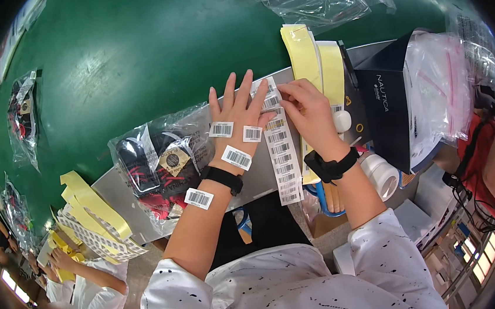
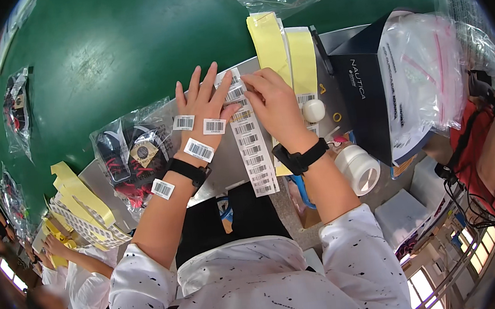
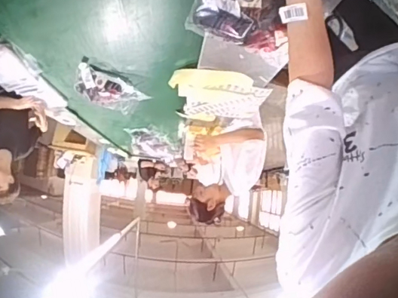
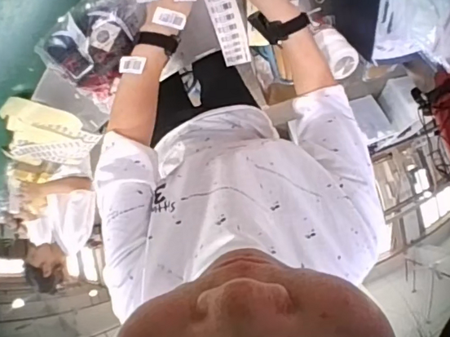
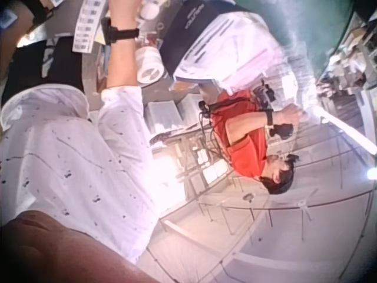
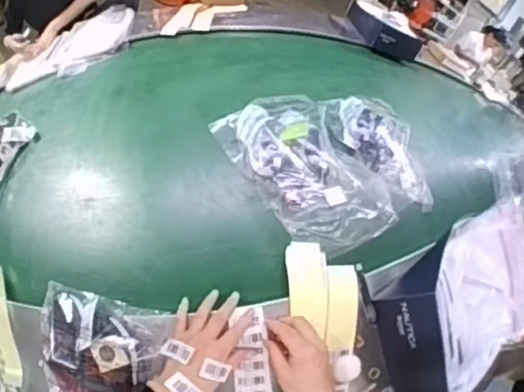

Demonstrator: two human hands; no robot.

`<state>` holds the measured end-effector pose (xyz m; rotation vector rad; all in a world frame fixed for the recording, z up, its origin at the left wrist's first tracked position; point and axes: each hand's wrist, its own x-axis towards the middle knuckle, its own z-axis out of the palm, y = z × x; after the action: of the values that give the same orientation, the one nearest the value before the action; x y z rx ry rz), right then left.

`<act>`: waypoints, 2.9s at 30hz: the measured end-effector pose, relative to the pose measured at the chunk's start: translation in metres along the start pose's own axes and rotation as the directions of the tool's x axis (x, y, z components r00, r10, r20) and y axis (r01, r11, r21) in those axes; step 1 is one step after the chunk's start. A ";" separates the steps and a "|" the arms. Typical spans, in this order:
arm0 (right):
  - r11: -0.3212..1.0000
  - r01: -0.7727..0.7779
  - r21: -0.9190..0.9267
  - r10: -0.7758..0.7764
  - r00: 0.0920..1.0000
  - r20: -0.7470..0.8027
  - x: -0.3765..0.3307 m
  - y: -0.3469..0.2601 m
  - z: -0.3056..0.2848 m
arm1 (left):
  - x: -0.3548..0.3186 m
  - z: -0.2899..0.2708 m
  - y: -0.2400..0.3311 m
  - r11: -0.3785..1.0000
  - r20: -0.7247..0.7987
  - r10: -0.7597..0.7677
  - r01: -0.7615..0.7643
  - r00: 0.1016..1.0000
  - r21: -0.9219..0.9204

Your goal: The person applies barcode stickers to plastic bags containing footwear. They peel individual labels from a sheet and affix them to the packaging of various shoes, including sandals and sneakers, on a green table.

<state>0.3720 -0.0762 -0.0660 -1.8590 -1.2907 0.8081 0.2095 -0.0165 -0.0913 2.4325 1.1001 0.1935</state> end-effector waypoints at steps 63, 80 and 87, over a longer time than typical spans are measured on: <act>0.880 -0.452 0.148 0.343 0.819 0.460 0.056 -0.068 0.079 | -0.154 -0.163 -0.028 0.988 0.138 -0.056 0.075 0.989 -0.137; 0.903 -0.326 0.281 0.274 0.938 0.211 -0.007 -0.075 0.065 | -0.161 -0.138 -0.066 0.996 0.114 -0.059 0.065 0.992 -0.054; 0.885 -0.360 0.296 0.273 0.915 0.298 -0.017 -0.087 0.086 | -0.098 -0.226 -0.169 0.991 -0.194 -0.115 0.125 0.974 0.038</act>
<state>0.2537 -0.0539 -0.0386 -1.7389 -0.9120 1.3896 -0.0400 0.0874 0.0357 2.4206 1.3466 0.3721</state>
